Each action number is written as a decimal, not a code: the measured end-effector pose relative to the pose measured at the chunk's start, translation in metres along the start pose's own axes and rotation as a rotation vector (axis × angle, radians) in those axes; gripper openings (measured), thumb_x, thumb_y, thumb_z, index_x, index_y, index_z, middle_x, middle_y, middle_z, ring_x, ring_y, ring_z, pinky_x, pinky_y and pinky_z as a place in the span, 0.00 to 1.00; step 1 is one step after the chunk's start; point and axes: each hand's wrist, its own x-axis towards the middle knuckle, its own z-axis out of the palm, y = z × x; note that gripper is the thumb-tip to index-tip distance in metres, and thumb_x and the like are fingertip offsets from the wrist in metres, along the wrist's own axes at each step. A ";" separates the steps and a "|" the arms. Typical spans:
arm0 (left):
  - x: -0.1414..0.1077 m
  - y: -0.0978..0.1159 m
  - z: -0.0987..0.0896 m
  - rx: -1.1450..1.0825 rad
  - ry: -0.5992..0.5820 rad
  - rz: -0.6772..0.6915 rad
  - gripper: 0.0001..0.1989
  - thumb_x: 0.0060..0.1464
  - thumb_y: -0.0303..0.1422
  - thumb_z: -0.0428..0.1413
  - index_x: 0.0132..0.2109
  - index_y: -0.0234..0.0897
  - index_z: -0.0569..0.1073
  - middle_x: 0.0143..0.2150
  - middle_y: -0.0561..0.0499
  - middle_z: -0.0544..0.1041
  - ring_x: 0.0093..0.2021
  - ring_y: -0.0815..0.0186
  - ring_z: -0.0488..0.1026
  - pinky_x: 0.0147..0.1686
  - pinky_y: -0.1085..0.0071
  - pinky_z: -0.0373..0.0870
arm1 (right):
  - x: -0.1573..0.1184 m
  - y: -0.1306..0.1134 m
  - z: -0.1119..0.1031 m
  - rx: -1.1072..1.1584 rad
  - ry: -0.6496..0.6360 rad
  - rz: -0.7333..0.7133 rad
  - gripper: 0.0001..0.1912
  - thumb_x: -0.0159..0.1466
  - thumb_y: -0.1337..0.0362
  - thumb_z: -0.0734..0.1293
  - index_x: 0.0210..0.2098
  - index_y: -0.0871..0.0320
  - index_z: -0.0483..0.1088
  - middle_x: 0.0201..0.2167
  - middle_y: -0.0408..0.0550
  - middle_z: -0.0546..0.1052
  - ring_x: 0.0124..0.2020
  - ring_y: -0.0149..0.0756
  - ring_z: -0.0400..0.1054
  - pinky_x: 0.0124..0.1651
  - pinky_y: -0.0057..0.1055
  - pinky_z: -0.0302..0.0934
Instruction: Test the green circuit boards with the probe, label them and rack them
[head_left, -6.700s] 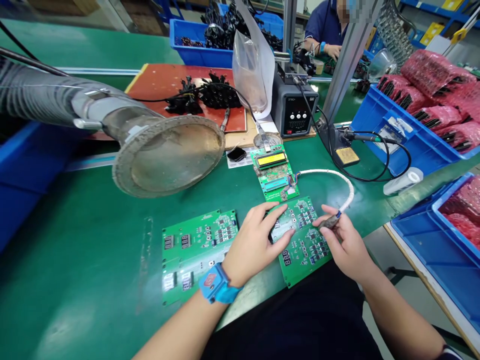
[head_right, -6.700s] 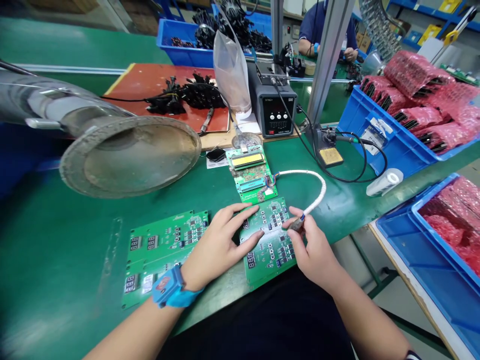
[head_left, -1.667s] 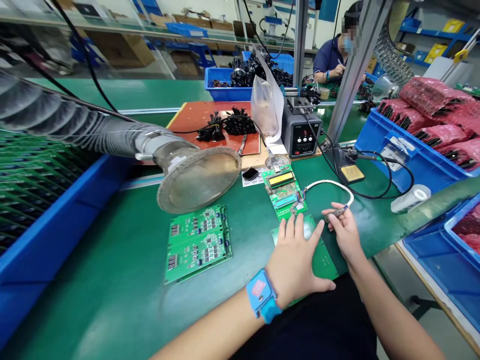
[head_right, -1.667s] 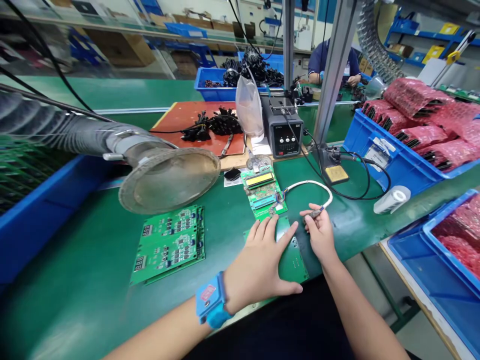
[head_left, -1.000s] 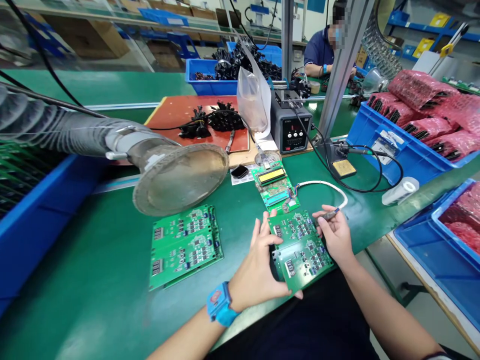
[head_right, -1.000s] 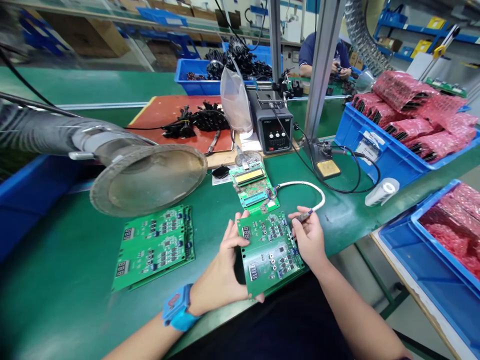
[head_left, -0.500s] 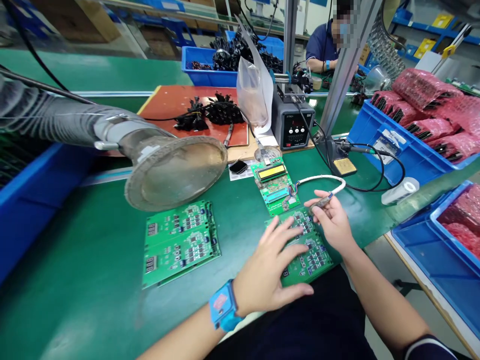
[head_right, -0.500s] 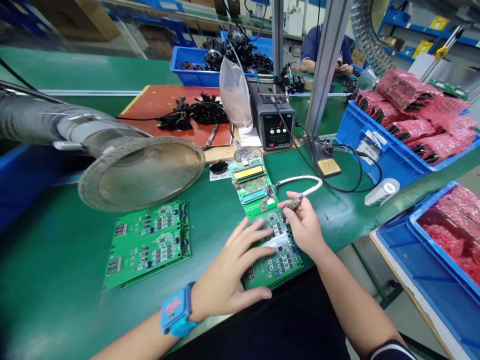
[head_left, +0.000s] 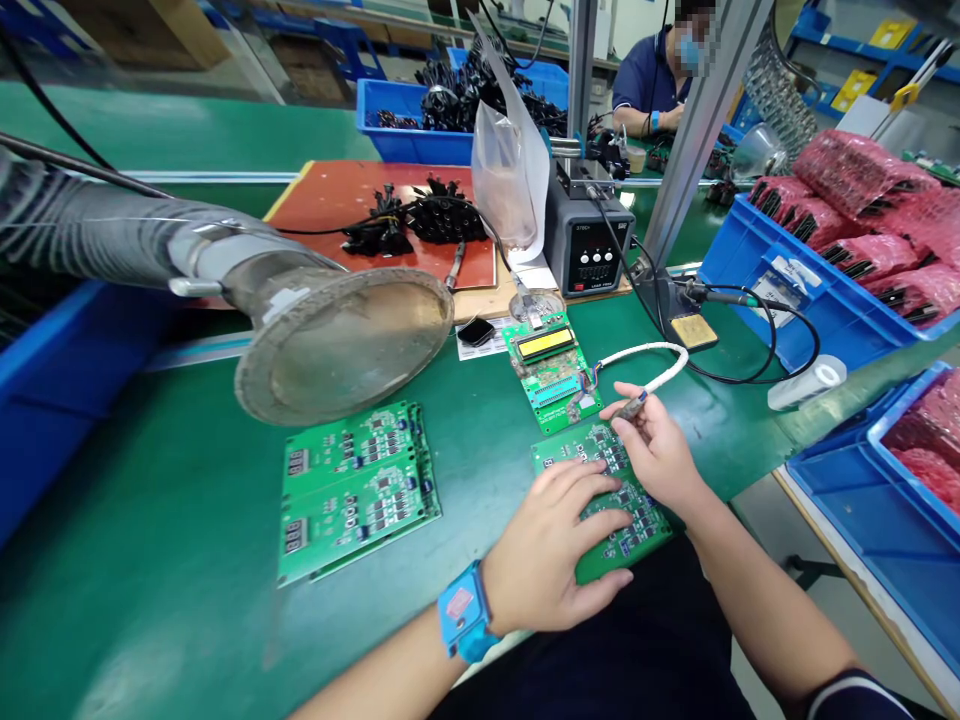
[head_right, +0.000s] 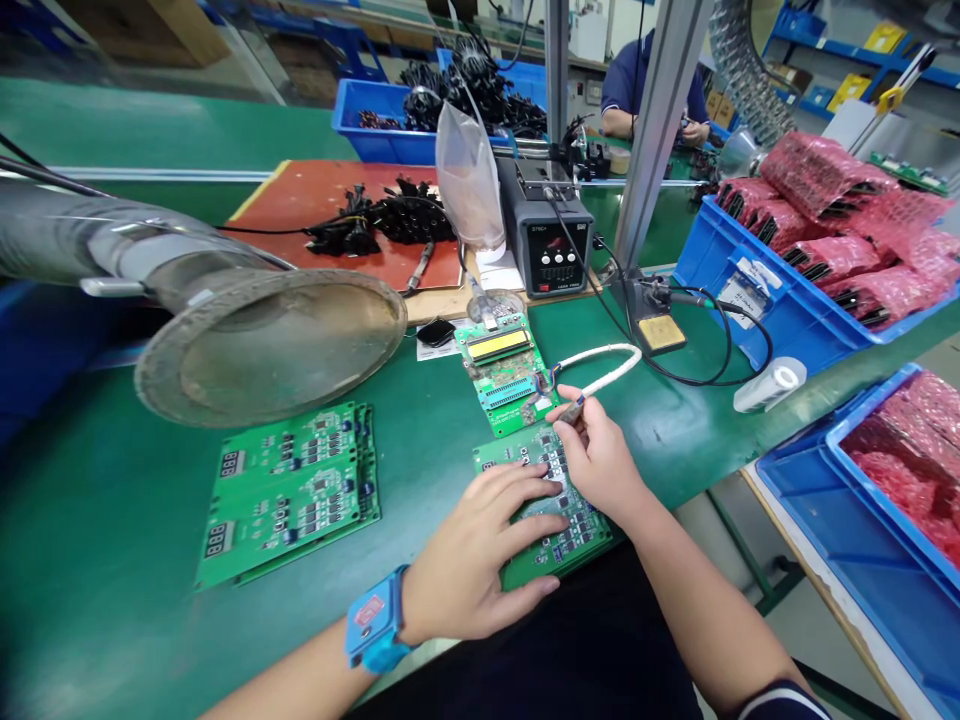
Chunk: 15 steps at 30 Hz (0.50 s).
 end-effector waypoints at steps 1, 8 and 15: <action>0.000 0.000 0.000 -0.003 0.005 -0.005 0.16 0.49 0.40 0.58 0.46 0.42 0.74 0.51 0.43 0.74 0.57 0.48 0.67 0.57 0.47 0.60 | 0.000 -0.002 0.000 -0.016 -0.008 -0.002 0.17 0.66 0.67 0.60 0.54 0.54 0.62 0.41 0.47 0.77 0.40 0.35 0.71 0.44 0.33 0.65; 0.002 0.005 0.000 -0.030 0.056 -0.035 0.14 0.49 0.35 0.57 0.44 0.42 0.74 0.50 0.45 0.75 0.55 0.51 0.68 0.56 0.50 0.61 | 0.004 -0.008 0.000 -0.143 -0.042 -0.036 0.20 0.64 0.68 0.60 0.56 0.56 0.61 0.38 0.47 0.77 0.33 0.33 0.71 0.38 0.31 0.66; 0.000 0.005 0.002 -0.051 0.069 -0.065 0.13 0.49 0.34 0.58 0.44 0.42 0.73 0.51 0.47 0.75 0.55 0.53 0.68 0.57 0.51 0.60 | 0.002 -0.003 0.007 -0.188 0.049 -0.041 0.19 0.63 0.69 0.61 0.54 0.58 0.61 0.35 0.46 0.77 0.25 0.29 0.66 0.31 0.28 0.65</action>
